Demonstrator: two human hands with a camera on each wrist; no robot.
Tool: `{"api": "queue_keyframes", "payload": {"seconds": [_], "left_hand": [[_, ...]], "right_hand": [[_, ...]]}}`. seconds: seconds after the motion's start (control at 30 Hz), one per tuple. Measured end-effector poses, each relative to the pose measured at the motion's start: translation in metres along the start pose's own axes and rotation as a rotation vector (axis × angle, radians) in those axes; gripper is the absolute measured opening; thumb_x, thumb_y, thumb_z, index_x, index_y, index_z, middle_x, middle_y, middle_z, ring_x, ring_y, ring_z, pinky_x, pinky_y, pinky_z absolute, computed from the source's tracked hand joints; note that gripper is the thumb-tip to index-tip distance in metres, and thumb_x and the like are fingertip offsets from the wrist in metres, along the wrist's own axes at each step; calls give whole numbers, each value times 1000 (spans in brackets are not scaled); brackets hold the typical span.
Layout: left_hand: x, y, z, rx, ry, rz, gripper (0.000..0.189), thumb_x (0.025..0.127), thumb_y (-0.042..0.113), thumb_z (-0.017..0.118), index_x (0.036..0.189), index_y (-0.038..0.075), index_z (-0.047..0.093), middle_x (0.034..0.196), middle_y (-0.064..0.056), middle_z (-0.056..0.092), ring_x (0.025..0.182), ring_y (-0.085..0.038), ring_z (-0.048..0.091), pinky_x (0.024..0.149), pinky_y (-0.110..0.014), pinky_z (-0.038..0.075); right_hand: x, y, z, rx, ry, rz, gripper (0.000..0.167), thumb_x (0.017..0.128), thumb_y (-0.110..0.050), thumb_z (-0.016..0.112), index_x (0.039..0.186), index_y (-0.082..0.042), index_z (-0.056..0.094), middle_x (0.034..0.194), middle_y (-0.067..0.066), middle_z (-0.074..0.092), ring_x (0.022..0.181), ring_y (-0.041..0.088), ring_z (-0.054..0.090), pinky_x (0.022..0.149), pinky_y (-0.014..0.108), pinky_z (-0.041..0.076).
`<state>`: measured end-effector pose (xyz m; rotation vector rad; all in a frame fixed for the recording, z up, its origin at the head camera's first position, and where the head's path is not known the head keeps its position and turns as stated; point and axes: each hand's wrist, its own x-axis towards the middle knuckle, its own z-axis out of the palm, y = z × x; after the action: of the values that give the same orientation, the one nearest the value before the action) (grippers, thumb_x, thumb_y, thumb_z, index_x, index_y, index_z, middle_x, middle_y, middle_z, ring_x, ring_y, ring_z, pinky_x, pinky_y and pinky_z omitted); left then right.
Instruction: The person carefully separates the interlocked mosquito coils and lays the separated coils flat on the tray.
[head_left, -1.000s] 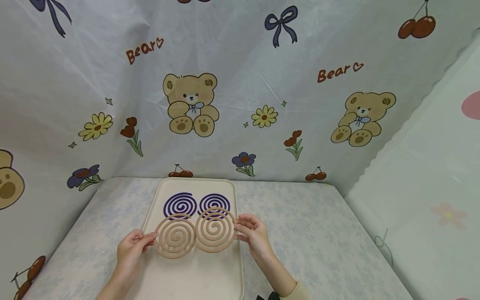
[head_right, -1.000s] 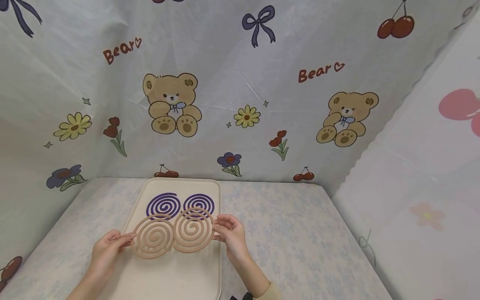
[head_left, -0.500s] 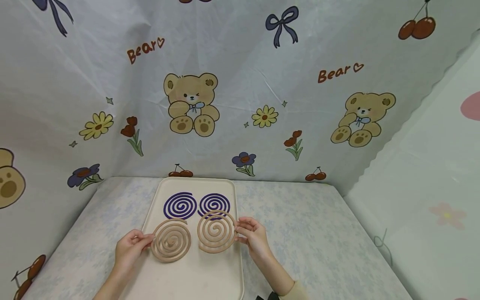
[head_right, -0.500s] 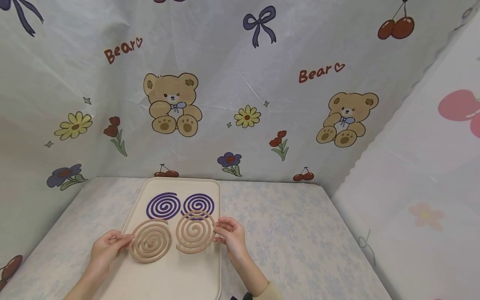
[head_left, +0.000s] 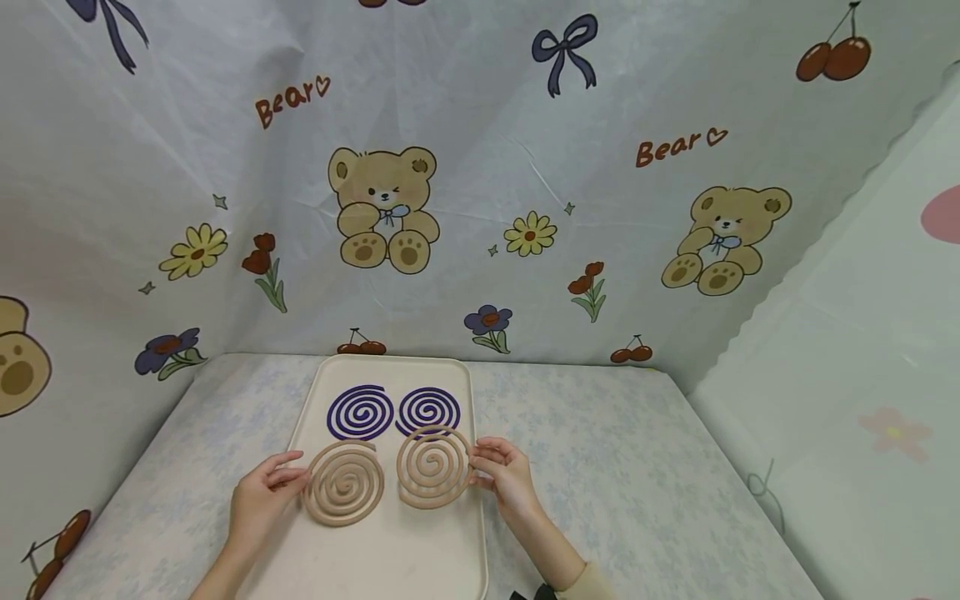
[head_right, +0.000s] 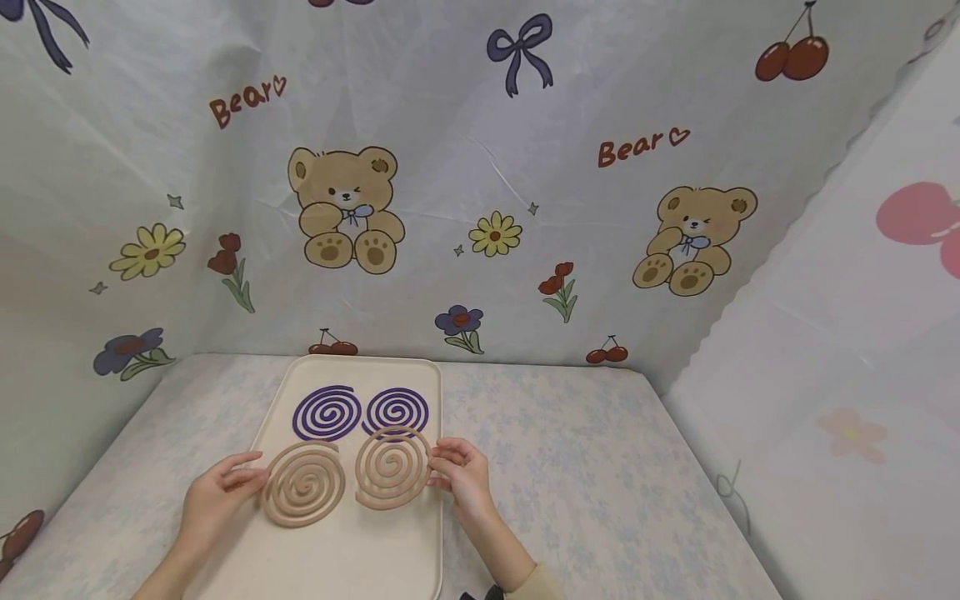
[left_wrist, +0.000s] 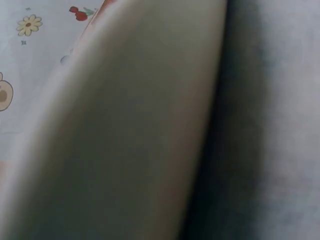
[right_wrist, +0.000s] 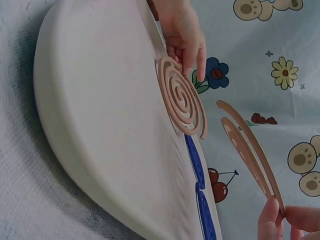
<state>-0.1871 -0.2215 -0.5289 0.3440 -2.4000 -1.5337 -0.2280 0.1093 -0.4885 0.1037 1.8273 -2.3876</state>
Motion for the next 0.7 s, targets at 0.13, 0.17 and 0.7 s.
{"api": "queue_keyframes", "payload": {"seconds": [0.13,0.17,0.7], "left_hand": [[-1,1,-4,119,0,32,40,77,9,76,115,3,65,86,-12,75,64,12,55,57,-10,45],[-1,0,-4,134,2,39,41,77,9,76,115,3,65,85,-12,75,64,12,55,57,-11,44],[-6,7,-12,489,74,189,32,80,20,71,109,7,70,68,0,71,51,-9,55,46,-24,37]], "right_hand": [[2,3,0,-8,-3,9,24,82,11,60,104,3,58,79,-4,68,68,4,64,53,18,53],[3,4,0,-10,-6,9,25,82,11,60,106,4,57,79,-4,68,68,5,64,53,19,53],[10,19,-3,-61,-31,-4,30,80,12,60,108,13,52,77,-1,68,63,6,64,58,20,56]]}}
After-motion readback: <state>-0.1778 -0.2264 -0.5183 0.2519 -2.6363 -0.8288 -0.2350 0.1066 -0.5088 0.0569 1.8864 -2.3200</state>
